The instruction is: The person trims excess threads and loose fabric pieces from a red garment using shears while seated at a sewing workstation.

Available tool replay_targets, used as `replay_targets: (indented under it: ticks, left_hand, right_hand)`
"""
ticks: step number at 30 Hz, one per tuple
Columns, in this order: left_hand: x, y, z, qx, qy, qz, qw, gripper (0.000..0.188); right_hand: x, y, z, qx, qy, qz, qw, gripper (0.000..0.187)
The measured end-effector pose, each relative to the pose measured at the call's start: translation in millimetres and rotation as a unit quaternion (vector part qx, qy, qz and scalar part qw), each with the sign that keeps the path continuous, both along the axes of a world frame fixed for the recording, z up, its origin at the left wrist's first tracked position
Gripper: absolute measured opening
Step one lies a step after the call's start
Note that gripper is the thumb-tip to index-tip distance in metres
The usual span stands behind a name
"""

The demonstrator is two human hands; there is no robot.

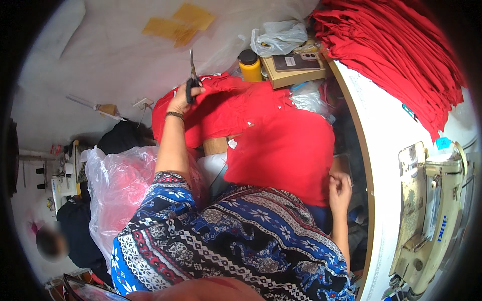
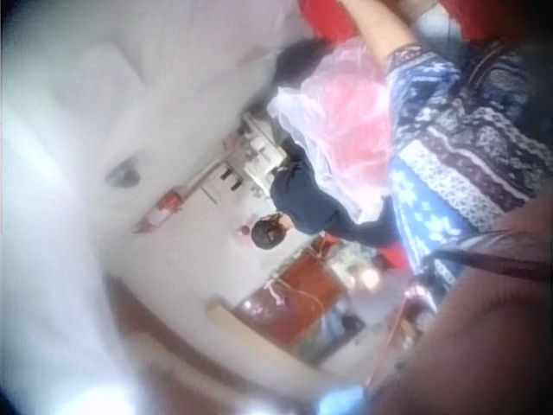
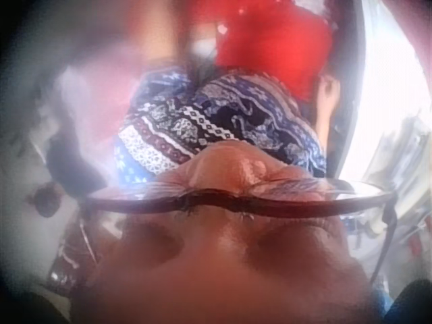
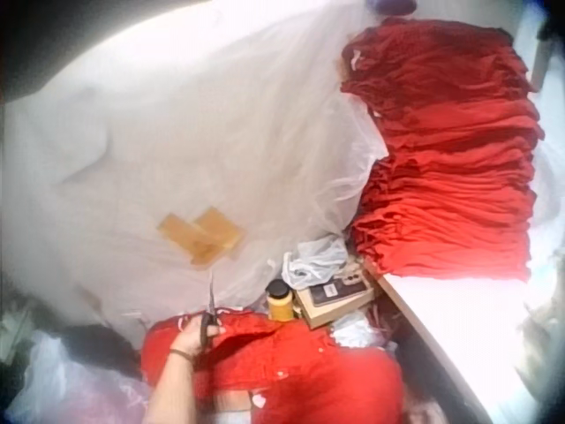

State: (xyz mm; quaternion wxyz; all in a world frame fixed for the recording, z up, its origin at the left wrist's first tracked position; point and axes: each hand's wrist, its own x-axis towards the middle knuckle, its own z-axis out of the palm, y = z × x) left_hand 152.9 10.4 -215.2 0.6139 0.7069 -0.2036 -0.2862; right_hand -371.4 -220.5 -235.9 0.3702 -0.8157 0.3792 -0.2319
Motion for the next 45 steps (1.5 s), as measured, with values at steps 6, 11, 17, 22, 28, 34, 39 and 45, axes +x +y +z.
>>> replay_targets:
  ticks: [6, 11, 17, 22, 28, 34, 39, 45]
  left_hand:
    - [-109, -47, 144, -0.041, -0.137, -0.250, 0.958, 0.025]
    - [-228, -103, 149, -0.093, -0.120, -0.326, 0.933, 0.032]
    - [-228, -82, 86, 0.011, -0.104, -0.254, 0.962, 0.049]
    - [-261, -82, 42, 0.124, -0.415, -0.139, 0.891, 0.029]
    - [-153, -81, 79, 0.144, -0.517, -0.011, 0.843, 0.018]
    - [-171, -40, 215, -0.014, -0.277, -0.217, 0.936, 0.029]
    - [-237, -13, 145, 0.139, -0.237, -0.326, 0.905, 0.022]
    - [-228, 8, 37, 0.195, 0.009, -0.443, 0.875, 0.022]
  right_hand:
    - [142, 44, 129, 0.178, -0.118, 0.206, 0.955, 0.066]
    - [149, 13, 107, 0.202, -0.137, 0.240, 0.940, 0.029]
    - [101, -10, 146, 0.173, -0.204, 0.077, 0.961, 0.017]
    - [77, -34, 160, 0.150, -0.295, -0.044, 0.943, 0.020]
    - [80, -84, 170, 0.121, -0.417, -0.016, 0.901, 0.021]
    - [10, -88, 180, 0.120, -0.479, 0.066, 0.867, 0.028]
    - [-61, -34, 98, 0.104, 0.048, -0.017, 0.993, 0.013]
    - [-66, 34, 4, -0.135, 0.306, 0.176, 0.926, 0.034]
